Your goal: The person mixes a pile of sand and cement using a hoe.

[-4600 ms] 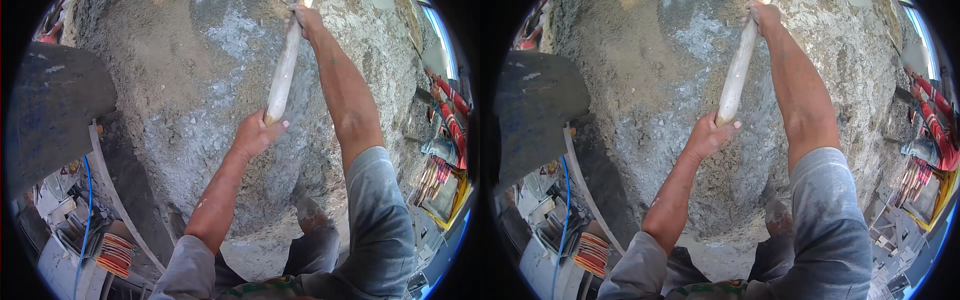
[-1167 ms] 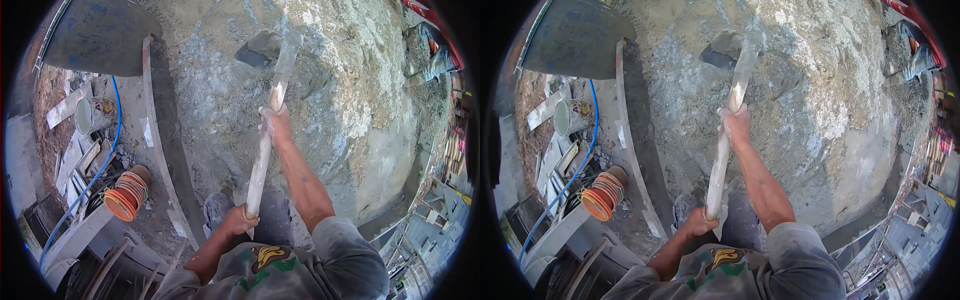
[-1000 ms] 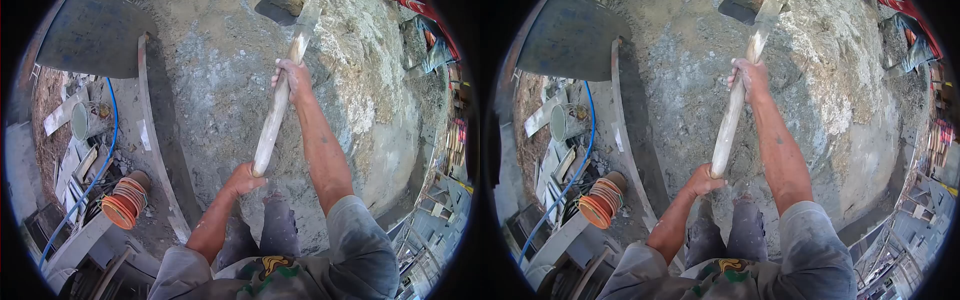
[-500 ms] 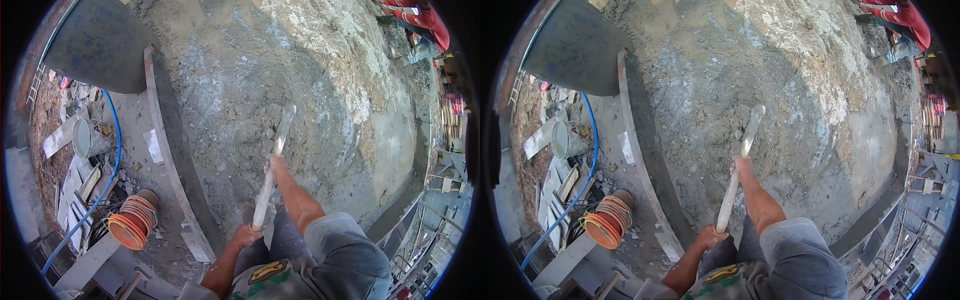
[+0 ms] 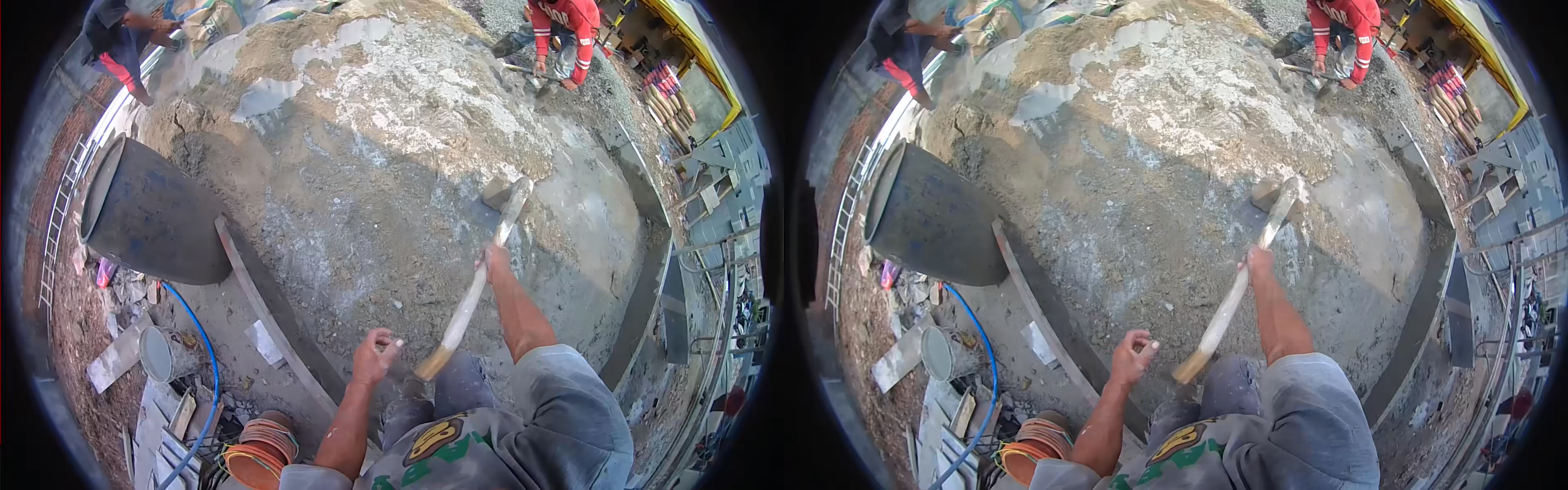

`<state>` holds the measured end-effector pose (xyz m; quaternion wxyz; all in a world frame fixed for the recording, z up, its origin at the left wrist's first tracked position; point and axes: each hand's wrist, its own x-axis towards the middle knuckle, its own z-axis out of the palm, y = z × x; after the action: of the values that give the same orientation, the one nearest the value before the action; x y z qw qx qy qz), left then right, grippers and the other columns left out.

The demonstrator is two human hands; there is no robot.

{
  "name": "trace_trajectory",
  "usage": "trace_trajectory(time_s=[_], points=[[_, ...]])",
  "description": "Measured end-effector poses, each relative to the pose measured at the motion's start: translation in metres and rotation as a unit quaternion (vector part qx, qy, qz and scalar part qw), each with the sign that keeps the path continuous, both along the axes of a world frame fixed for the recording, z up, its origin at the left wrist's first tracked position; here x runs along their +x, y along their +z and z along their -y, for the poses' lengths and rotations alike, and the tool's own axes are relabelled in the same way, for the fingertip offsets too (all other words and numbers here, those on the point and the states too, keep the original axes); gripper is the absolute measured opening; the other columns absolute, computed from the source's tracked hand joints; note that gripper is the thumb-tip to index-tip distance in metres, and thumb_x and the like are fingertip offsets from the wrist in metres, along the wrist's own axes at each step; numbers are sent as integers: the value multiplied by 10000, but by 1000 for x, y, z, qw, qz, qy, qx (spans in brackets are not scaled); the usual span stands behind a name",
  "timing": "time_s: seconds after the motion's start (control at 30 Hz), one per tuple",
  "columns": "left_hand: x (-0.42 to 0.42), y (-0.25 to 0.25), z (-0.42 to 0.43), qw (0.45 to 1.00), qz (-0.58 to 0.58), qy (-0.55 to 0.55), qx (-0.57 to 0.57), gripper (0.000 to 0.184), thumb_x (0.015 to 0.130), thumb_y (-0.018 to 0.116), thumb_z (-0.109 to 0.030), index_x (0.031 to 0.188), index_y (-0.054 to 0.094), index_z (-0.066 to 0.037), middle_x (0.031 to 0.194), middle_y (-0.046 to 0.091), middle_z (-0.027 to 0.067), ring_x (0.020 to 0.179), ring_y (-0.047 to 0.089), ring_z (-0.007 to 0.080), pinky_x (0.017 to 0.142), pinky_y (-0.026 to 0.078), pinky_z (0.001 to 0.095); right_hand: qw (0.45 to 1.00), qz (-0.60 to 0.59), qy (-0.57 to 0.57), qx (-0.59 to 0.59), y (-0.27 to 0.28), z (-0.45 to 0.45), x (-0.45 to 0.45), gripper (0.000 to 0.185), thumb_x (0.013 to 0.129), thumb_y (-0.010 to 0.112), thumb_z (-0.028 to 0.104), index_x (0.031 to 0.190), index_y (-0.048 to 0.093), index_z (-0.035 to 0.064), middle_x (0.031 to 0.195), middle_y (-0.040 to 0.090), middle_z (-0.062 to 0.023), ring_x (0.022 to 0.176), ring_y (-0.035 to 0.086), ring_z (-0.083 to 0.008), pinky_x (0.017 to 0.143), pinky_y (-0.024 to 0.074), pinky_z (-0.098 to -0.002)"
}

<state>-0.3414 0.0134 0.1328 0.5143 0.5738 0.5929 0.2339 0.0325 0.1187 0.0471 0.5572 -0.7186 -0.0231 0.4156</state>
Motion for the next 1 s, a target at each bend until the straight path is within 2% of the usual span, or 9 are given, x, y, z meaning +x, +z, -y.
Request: trace_trajectory(time_s=[0.1,0.13,0.2,0.27,0.4,0.53,0.7,0.93,1.0], points=[[-29,13,-21,989,-12,149,-20,377,810,684,-349,998,596,-34,787,648,85,736,615,181,699,480,312,946,226,145,-184,35,27,101,160,704,615,102,714,618,-58,660,627,-176,572,645,-308,475,511,-412],[-46,11,-20,981,-13,192,-39,368,813,684,-341,979,598,-24,790,648,86,711,608,177,683,480,312,797,446,231,-336,40,36,129,213,702,612,162,742,649,-44,758,663,-221,766,672,-368,654,533,-445],[-94,-31,-1,974,-129,185,28,341,820,678,-327,932,608,-13,774,648,87,655,601,184,646,480,329,754,468,300,-349,80,84,150,275,730,571,203,903,655,6,906,653,-242,919,636,-373,790,508,-457],[-144,-76,32,971,-103,213,-28,307,823,671,-318,839,621,-16,725,645,88,623,602,197,624,478,350,711,469,325,-410,105,127,155,280,739,577,203,942,663,31,988,652,-222,963,635,-342,819,505,-439],[-175,-80,90,935,-294,186,-65,283,843,650,-266,718,609,-14,610,604,71,585,592,173,577,470,345,679,348,405,-503,125,202,157,383,719,557,193,1058,660,47,1077,651,-160,1027,621,-314,860,501,-381],[-123,-69,119,930,-159,295,-151,303,849,635,-280,712,609,-12,596,601,65,530,570,158,546,462,344,631,260,481,-550,89,275,170,440,700,648,279,1097,663,89,1156,635,-111,1072,613,-256,892,487,-359],[-16,-56,91,957,-155,211,-121,326,854,621,-299,692,608,-18,590,599,54,521,561,147,532,455,321,665,175,522,-505,-12,403,200,450,617,731,299,1003,685,72,1030,674,-123,958,656,-241,790,508,-351],[123,10,7,970,-213,89,-81,352,830,620,-352,661,640,-44,637,633,65,583,593,165,586,463,329,758,147,477,-420,-24,479,230,402,604,734,281,926,688,45,928,684,-137,865,672,-237,710,510,-352],[140,-17,-11,978,-178,81,-74,339,825,622,-359,703,656,-45,656,645,85,628,609,183,614,469,334,767,148,472,-408,-28,488,236,389,600,735,277,904,689,37,899,687,-141,839,677,-236,687,510,-352]])
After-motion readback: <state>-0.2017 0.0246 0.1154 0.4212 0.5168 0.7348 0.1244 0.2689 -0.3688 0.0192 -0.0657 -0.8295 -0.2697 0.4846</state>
